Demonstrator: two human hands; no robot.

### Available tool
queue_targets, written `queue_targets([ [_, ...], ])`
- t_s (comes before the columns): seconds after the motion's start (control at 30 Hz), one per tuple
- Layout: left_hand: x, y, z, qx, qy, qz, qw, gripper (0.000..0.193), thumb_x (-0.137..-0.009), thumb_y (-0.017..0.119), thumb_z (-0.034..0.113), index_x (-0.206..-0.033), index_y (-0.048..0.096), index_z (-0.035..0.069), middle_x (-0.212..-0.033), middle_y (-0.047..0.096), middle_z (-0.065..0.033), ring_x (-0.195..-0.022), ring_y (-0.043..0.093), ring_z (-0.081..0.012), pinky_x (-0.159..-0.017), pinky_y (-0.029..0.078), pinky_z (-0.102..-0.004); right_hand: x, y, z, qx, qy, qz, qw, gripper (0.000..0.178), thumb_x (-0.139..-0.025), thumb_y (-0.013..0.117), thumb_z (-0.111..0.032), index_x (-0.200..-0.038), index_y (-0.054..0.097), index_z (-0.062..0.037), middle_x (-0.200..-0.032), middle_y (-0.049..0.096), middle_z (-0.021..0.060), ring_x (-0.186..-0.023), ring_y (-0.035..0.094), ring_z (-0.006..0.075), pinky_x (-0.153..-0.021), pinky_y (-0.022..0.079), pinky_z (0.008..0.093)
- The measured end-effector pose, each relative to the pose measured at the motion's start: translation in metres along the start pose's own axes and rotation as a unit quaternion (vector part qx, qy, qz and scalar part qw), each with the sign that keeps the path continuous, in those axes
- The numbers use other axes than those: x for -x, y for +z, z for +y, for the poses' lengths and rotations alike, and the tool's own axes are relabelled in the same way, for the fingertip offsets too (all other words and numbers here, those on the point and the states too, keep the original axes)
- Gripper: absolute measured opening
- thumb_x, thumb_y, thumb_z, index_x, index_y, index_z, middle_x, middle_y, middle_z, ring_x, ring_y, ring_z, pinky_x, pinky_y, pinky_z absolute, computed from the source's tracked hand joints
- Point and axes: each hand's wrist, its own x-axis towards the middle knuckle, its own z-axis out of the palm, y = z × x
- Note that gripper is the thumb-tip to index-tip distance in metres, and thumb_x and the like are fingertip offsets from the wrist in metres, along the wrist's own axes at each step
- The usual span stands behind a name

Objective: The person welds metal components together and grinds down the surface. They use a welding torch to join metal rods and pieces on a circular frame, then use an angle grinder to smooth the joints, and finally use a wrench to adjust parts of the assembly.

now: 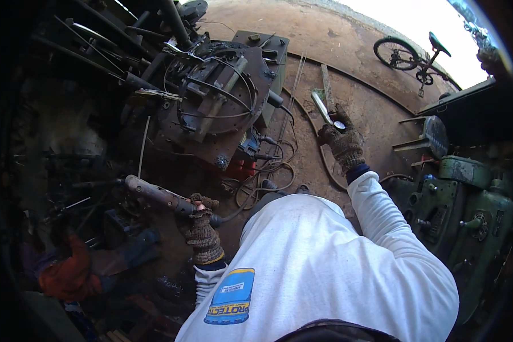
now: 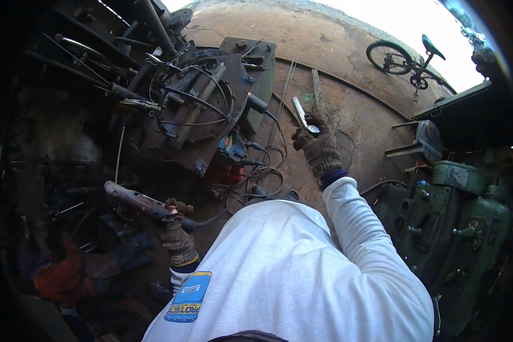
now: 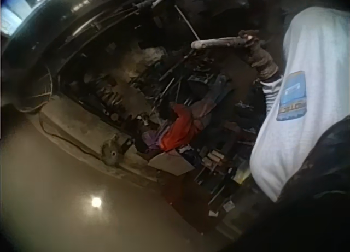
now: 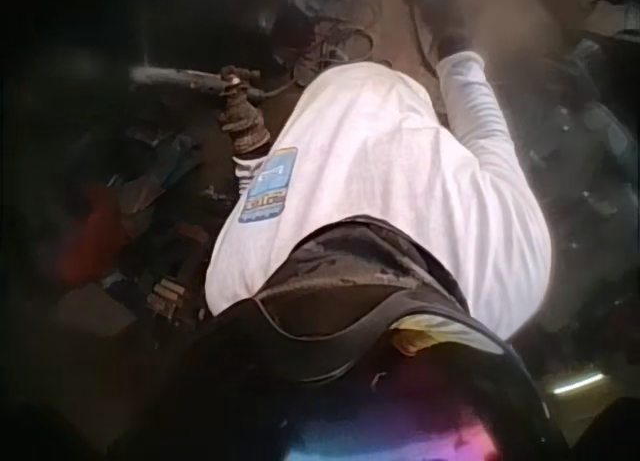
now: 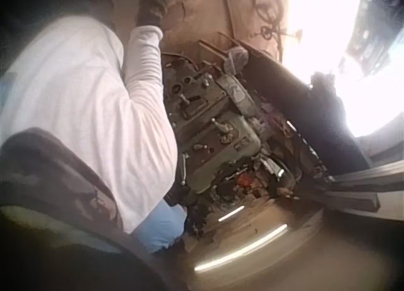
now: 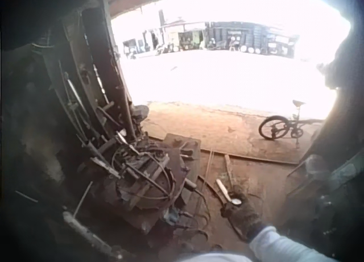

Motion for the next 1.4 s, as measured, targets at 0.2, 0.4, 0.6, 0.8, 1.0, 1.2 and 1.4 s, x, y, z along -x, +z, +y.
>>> queue_targets([
  [0.2,-0.016,-0.020,-0.006,0.191,-0.093,0.041,0.976,0.041,-0.075,0.074,-0.003,-0.110,0.055,0.007,-0.093,0.060,-0.0091,-0.078,0.063,-0.0212,-0.069,0.058,-0.0398,-0.049,0.029,-0.054,-0.164,-0.030,-0.113,0.979,0.031,-0.085,0.066,-0.002,-0.113,0.052,-0.0004,-0.080,0.065,0.0187,-0.059,0.064,0.0278,-0.049,0.054,0.0395],
  [0.4,-0.005,0.006,0.001,0.049,0.007,0.011,0.999,0.031,-0.082,0.067,0.005,-0.109,0.055,0.010,-0.090,0.060,-0.0079,-0.079,0.062,-0.0225,-0.073,0.056,-0.0455,-0.149,0.067,-0.085,0.079,-0.194,-0.158,0.965,0.033,-0.089,0.062,-0.020,-0.113,0.055,0.0001,-0.102,0.066,0.0183,-0.062,0.066,0.0275,-0.049,0.054,0.0345],
  [0.6,0.010,0.017,-0.006,0.098,-0.008,0.107,0.989,0.027,-0.081,0.069,0.005,-0.104,0.057,0.011,-0.092,0.060,-0.0068,-0.081,0.059,-0.0227,-0.075,0.053,-0.0476,-0.242,0.162,-0.109,-0.173,-0.033,-0.310,0.934,0.031,-0.088,0.060,-0.024,-0.107,0.062,-0.0001,-0.102,0.068,0.0162,-0.065,0.063,0.0216,-0.057,0.052,0.0328],
  [0.8,0.018,0.047,-0.015,0.171,0.016,0.103,0.980,0.031,-0.091,0.057,0.037,-0.102,0.063,0.009,-0.098,0.061,-0.0077,-0.081,0.057,-0.0242,-0.078,0.047,-0.0508,-0.333,0.286,-0.085,-0.020,0.063,-0.480,0.875,0.031,-0.085,0.064,-0.021,-0.105,0.065,0.0030,-0.083,0.065,0.0088,-0.077,0.062,0.0169,-0.071,0.051,0.0291],
  [1.0,0.056,0.101,-0.026,0.190,-0.006,0.136,0.972,0.035,-0.093,0.054,0.039,-0.111,0.060,0.010,-0.108,0.059,-0.0091,-0.090,0.055,-0.0264,-0.079,0.046,-0.0544,-0.362,0.340,-0.034,0.130,0.092,-0.537,0.828,0.035,-0.085,0.065,-0.026,-0.106,0.063,0.0024,-0.085,0.066,0.0096,-0.082,0.063,0.0202,-0.075,0.051,0.0325],
  [1.2,0.069,0.148,-0.017,0.235,-0.025,0.196,0.952,0.039,-0.094,0.052,0.040,-0.120,0.054,0.010,-0.117,0.056,-0.0105,-0.102,0.052,-0.0291,-0.081,0.045,-0.0599,-0.359,0.346,-0.015,0.232,0.020,-0.552,0.801,0.035,-0.086,0.064,-0.027,-0.106,0.063,0.0022,-0.086,0.066,0.0099,-0.083,0.064,0.0215,-0.076,0.050,0.0334],
  [1.4,0.066,0.165,-0.019,0.320,-0.053,0.193,0.926,0.043,-0.096,0.049,0.040,-0.128,0.049,0.011,-0.126,0.052,-0.0119,-0.113,0.049,-0.0317,-0.084,0.044,-0.0654,-0.354,0.348,-0.010,0.296,-0.054,-0.538,0.788,0.035,-0.086,0.064,-0.028,-0.105,0.063,0.0019,-0.087,0.067,0.0101,-0.084,0.064,0.0227,-0.076,0.050,0.0342],
])
